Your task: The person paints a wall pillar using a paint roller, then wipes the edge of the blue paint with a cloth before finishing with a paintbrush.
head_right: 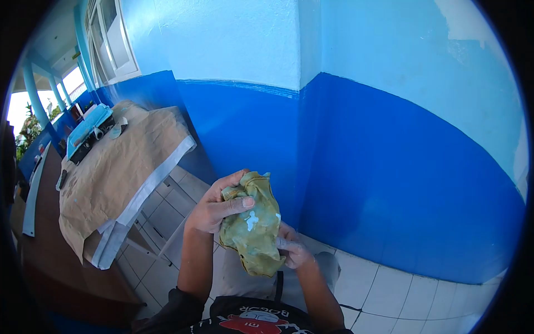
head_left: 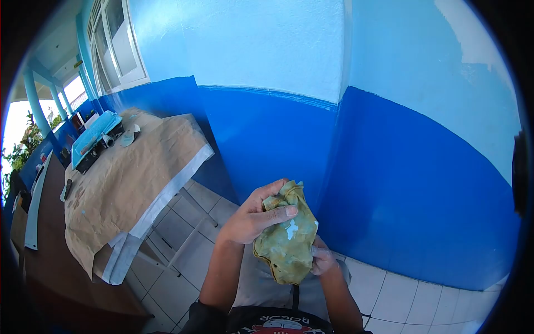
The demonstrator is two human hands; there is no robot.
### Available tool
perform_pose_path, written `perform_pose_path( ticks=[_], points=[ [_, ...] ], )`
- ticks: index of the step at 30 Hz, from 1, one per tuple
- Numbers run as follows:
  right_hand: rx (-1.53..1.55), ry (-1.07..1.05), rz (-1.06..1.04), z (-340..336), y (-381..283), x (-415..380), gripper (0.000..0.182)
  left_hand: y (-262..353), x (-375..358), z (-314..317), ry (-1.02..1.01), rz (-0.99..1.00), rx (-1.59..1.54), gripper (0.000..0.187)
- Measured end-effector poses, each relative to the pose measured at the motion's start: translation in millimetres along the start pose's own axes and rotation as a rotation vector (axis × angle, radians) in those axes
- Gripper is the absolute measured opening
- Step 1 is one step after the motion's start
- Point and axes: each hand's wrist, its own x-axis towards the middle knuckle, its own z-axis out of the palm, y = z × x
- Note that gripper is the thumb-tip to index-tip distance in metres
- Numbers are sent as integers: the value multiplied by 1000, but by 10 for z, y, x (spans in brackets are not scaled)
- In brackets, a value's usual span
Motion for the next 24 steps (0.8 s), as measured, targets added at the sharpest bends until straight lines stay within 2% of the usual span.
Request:
perform_pose_path(
  ticks=[1,3,4,6,7,9,10,11,12,13,14,15,16,18,19,21,23,24],
  points=[
    [-3,-2,11,-117,19,48,32,79,-23,-72,7,-7,54,26],
    [-130,-400,150,-388,18,196,31,234,-89,-249,25,-17,114,24],
    [-127,-408,158,-402,2,233,31,311,-126,-344,49,17,227,22],
    [-347,-313,-83,-317,-82,329,20,452,-218,-495,71,62,411,18],
    [-346,-322,-71,-172,-122,350,20,493,-262,-575,85,64,412,18],
    [-384,-119,-357,146,-200,365,10,538,-334,-733,117,47,533,16],
    [-397,-65,-405,216,-196,388,12,549,-364,-801,129,48,531,16],
    [-398,-72,-396,234,-192,386,12,556,-392,-867,179,43,678,15],
    [-496,-6,-443,227,-199,358,12,561,-426,-913,228,35,824,13],
    [-592,61,-490,247,-188,355,12,544,-436,-929,238,33,824,13],
    [-626,22,-592,302,-134,383,13,505,-411,-910,355,46,960,12],
    [-627,16,-588,408,-72,398,13,467,-384,-897,473,60,1095,11],
    [-795,38,-718,543,-6,403,14,426,-360,-910,478,61,1095,11],
    [-1032,17,-923,769,104,432,18,321,-307,-969,631,157,971,12],
    [-1033,18,-924,793,151,444,18,264,-277,-1031,630,158,971,12],
    [-1233,-235,-933,796,255,473,17,191,-218,-1140,593,227,409,17],
    [-1268,-255,-907,759,367,503,16,182,-206,-1130,564,262,311,19],
    [-1250,-234,-815,733,394,516,18,187,-210,-1122,535,296,212,21]
  ],
)
